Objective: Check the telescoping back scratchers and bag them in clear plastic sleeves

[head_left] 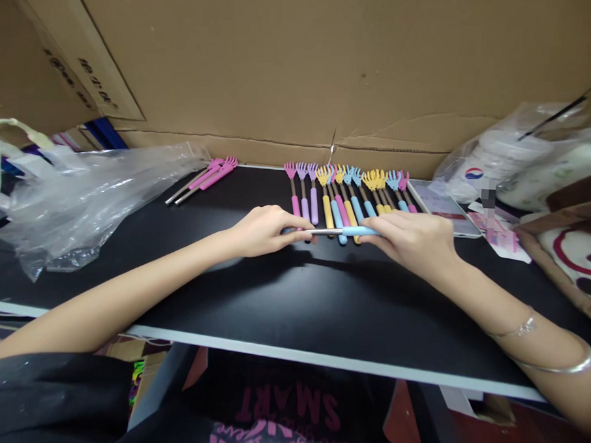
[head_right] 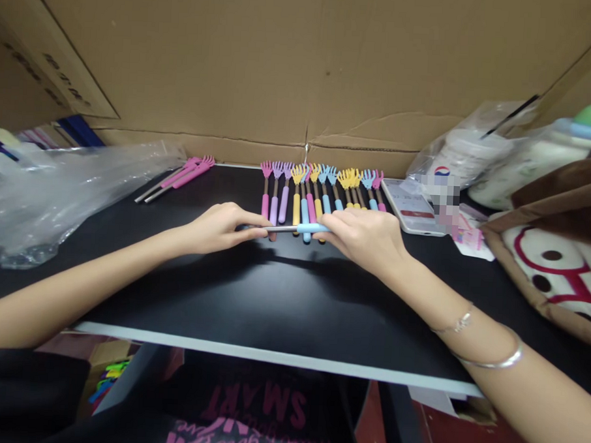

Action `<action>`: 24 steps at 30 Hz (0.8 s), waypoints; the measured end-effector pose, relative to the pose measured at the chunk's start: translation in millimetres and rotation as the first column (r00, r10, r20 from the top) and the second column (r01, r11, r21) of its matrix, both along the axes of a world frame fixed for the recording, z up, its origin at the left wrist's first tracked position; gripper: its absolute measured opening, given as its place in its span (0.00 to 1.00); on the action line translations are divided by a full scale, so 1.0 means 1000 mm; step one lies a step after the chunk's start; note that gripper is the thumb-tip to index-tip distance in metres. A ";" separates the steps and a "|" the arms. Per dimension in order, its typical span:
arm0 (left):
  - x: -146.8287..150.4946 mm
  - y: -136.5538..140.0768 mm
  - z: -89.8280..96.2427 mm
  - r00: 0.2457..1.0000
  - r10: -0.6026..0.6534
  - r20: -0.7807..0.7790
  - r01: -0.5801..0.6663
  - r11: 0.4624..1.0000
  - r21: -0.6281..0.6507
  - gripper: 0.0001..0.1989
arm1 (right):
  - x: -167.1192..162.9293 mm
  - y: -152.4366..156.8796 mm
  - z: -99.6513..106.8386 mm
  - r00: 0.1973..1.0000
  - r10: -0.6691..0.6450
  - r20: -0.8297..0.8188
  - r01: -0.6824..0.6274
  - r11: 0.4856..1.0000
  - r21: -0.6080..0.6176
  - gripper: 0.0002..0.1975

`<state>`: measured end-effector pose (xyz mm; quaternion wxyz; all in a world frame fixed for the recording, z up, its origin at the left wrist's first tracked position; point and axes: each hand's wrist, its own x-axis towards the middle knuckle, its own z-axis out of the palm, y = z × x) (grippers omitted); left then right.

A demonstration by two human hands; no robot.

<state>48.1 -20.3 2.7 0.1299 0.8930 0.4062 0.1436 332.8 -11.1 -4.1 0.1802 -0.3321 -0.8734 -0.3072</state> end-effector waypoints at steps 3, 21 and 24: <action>-0.001 0.003 -0.002 0.998 -0.046 0.046 0.049 0.996 -0.072 0.17 | -0.001 -0.001 0.002 1.000 0.009 0.016 -0.009 1.000 0.026 0.25; -0.009 0.003 -0.002 0.995 -0.050 -0.090 0.099 0.694 0.713 0.16 | -0.011 -0.008 -0.003 0.969 0.021 -0.247 -0.069 0.980 -0.188 0.22; -0.007 0.002 -0.003 0.993 -0.031 -0.112 0.108 0.596 0.796 0.15 | -0.012 -0.007 -0.004 0.954 0.016 -0.298 -0.093 0.966 -0.243 0.20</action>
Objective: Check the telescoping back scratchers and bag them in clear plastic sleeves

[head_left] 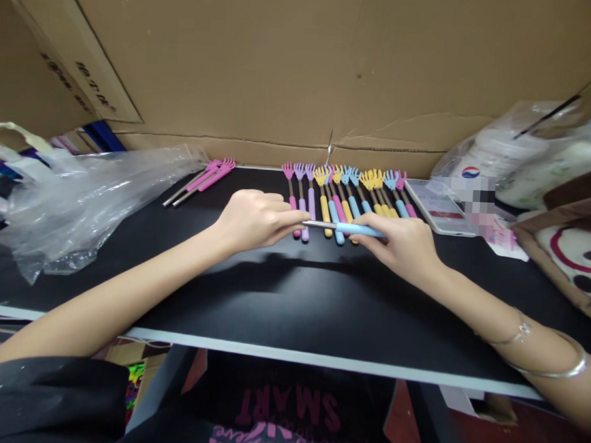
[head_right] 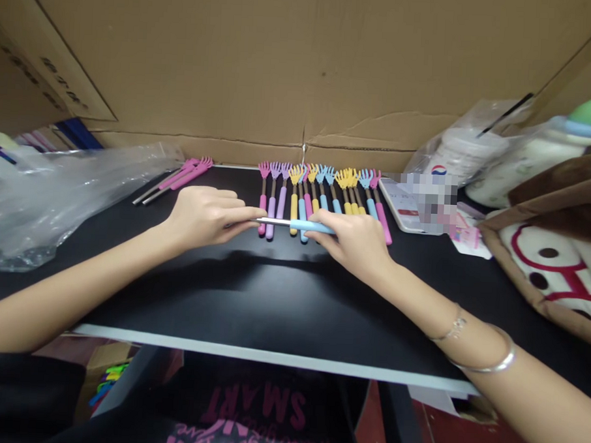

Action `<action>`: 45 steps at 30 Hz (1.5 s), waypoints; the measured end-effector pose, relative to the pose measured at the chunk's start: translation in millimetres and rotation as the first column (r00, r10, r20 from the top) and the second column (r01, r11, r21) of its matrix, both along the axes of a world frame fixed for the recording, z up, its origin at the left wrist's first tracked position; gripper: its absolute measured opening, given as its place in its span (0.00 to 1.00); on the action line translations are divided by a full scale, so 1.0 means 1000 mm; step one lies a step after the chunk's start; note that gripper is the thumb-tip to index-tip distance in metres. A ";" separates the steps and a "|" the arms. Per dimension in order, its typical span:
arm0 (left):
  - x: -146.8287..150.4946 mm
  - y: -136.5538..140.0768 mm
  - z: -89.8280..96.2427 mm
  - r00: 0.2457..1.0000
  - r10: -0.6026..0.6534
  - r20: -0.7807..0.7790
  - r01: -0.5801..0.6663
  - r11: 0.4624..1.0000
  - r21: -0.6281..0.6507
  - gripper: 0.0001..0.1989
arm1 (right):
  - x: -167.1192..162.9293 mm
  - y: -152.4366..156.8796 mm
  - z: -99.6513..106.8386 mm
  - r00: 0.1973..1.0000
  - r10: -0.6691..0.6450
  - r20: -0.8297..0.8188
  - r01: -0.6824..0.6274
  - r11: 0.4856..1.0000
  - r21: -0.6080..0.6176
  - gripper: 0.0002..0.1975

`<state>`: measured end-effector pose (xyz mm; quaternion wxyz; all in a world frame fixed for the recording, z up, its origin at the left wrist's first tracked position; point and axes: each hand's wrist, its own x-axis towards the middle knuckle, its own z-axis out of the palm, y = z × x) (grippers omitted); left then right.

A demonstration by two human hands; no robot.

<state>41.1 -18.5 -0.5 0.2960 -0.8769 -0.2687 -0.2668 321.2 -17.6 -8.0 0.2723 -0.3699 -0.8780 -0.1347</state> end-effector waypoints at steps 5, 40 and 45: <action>0.002 -0.003 -0.002 0.999 0.033 0.003 -0.033 0.992 0.119 0.12 | 0.001 0.003 -0.004 0.999 -0.008 -0.053 0.004 0.997 -0.079 0.16; 0.006 -0.005 -0.001 0.992 0.088 -0.092 -0.094 0.993 -0.066 0.19 | -0.001 0.000 -0.009 0.986 -0.018 0.163 0.056 0.971 -0.233 0.22; 0.007 -0.004 -0.008 0.998 0.053 -0.035 -0.055 0.997 -0.052 0.16 | 0.001 0.000 -0.008 0.976 -0.053 0.209 0.058 0.998 -0.018 0.26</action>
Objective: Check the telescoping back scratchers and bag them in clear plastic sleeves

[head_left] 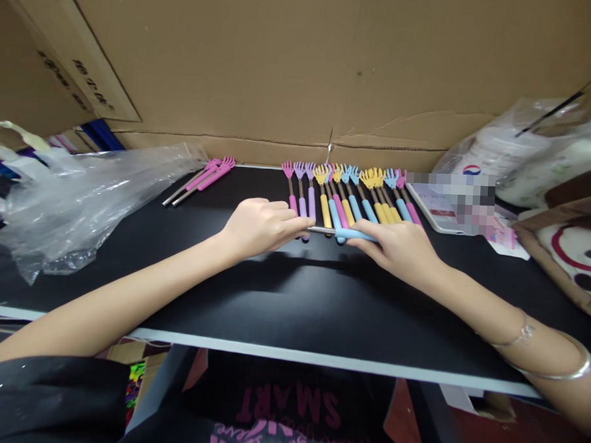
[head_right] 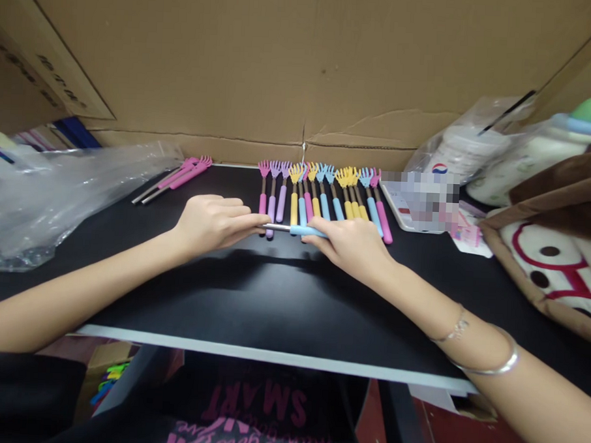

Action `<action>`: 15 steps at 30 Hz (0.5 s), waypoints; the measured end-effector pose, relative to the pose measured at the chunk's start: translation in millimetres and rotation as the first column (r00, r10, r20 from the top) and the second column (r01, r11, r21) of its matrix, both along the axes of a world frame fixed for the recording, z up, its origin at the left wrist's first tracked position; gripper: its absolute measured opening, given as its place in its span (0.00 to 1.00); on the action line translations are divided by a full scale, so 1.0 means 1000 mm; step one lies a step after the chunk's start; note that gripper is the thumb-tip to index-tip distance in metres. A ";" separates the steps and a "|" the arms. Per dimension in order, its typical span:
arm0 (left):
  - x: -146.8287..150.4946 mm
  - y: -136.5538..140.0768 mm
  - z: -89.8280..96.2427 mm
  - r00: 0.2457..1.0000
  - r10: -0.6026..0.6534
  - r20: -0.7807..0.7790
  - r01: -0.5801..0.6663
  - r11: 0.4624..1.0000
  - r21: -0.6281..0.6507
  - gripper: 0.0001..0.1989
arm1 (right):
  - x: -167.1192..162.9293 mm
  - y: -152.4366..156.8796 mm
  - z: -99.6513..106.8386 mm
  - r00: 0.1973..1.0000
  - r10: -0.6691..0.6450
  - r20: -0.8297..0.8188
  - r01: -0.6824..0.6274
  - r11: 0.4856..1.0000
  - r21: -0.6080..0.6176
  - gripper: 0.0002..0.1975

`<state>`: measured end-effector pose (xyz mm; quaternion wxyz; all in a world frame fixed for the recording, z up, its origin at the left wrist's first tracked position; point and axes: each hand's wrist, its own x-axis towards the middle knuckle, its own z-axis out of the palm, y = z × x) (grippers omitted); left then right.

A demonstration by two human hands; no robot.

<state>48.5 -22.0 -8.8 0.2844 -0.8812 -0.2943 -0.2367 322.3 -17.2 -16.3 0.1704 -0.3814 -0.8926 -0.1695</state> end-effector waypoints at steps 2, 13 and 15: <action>0.000 0.000 -0.003 0.999 -0.016 0.032 0.016 1.000 -0.011 0.16 | 0.000 -0.001 0.000 1.000 0.002 0.019 -0.003 0.998 0.066 0.26; 0.005 -0.003 -0.009 0.986 0.060 0.153 0.010 0.908 -0.418 0.15 | -0.001 -0.007 0.006 0.998 -0.002 0.068 -0.014 0.974 0.224 0.24; 0.006 -0.004 -0.006 0.985 0.094 0.144 -0.004 0.851 -0.524 0.14 | -0.002 -0.009 0.008 0.996 0.013 0.085 -0.035 0.966 0.256 0.23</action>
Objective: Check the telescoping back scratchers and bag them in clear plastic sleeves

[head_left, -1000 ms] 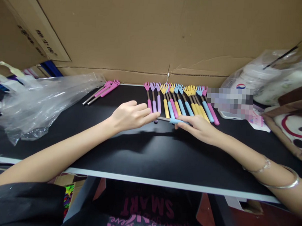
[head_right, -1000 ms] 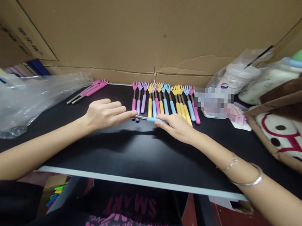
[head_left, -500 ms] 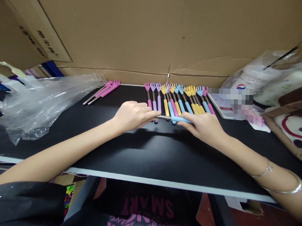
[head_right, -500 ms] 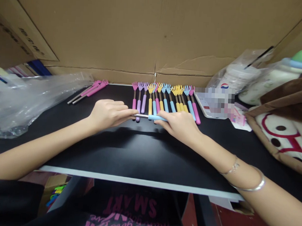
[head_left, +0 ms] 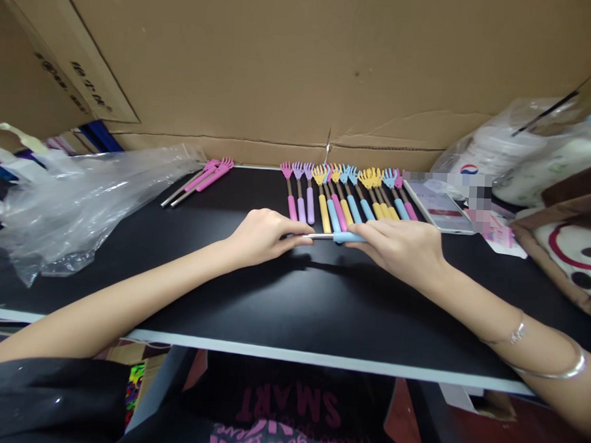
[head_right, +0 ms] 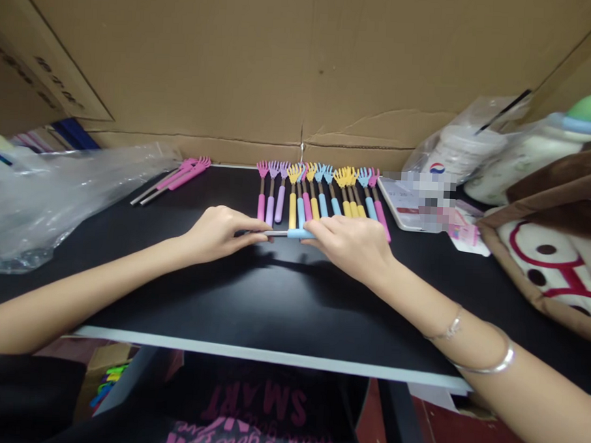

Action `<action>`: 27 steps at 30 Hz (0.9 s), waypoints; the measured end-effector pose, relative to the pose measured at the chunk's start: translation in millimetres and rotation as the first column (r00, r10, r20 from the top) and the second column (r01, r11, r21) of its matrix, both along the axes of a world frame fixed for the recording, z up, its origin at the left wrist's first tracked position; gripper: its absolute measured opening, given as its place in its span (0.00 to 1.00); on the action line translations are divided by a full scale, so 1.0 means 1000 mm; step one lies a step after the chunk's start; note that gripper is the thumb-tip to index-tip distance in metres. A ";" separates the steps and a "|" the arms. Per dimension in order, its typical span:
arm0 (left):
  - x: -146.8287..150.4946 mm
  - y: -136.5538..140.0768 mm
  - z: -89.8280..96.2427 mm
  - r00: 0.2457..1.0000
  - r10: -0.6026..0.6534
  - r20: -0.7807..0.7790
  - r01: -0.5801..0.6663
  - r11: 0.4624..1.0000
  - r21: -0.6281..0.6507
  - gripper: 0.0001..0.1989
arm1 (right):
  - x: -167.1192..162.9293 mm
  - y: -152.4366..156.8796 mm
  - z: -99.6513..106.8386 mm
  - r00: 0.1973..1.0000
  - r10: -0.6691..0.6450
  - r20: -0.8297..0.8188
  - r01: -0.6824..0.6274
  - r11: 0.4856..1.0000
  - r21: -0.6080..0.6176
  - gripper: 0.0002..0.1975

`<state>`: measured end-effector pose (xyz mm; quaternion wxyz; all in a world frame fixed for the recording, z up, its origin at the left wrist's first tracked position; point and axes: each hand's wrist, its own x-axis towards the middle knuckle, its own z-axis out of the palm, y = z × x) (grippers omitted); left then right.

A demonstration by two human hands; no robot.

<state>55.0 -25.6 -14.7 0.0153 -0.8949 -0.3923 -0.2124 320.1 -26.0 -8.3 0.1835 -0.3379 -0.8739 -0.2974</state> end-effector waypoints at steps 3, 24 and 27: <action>0.001 -0.001 0.005 1.000 -0.018 0.019 0.021 0.989 -0.149 0.15 | -0.001 -0.002 0.002 1.000 0.006 0.007 -0.006 1.000 -0.002 0.22; -0.005 0.002 0.014 0.992 0.050 -0.113 -0.042 0.997 0.068 0.13 | 0.004 0.009 0.008 0.995 -0.016 -0.100 0.008 0.997 -0.076 0.21; -0.010 0.007 0.019 0.987 0.092 -0.134 -0.085 0.995 0.059 0.16 | 0.007 0.013 0.009 0.993 -0.027 -0.114 0.019 0.998 -0.067 0.21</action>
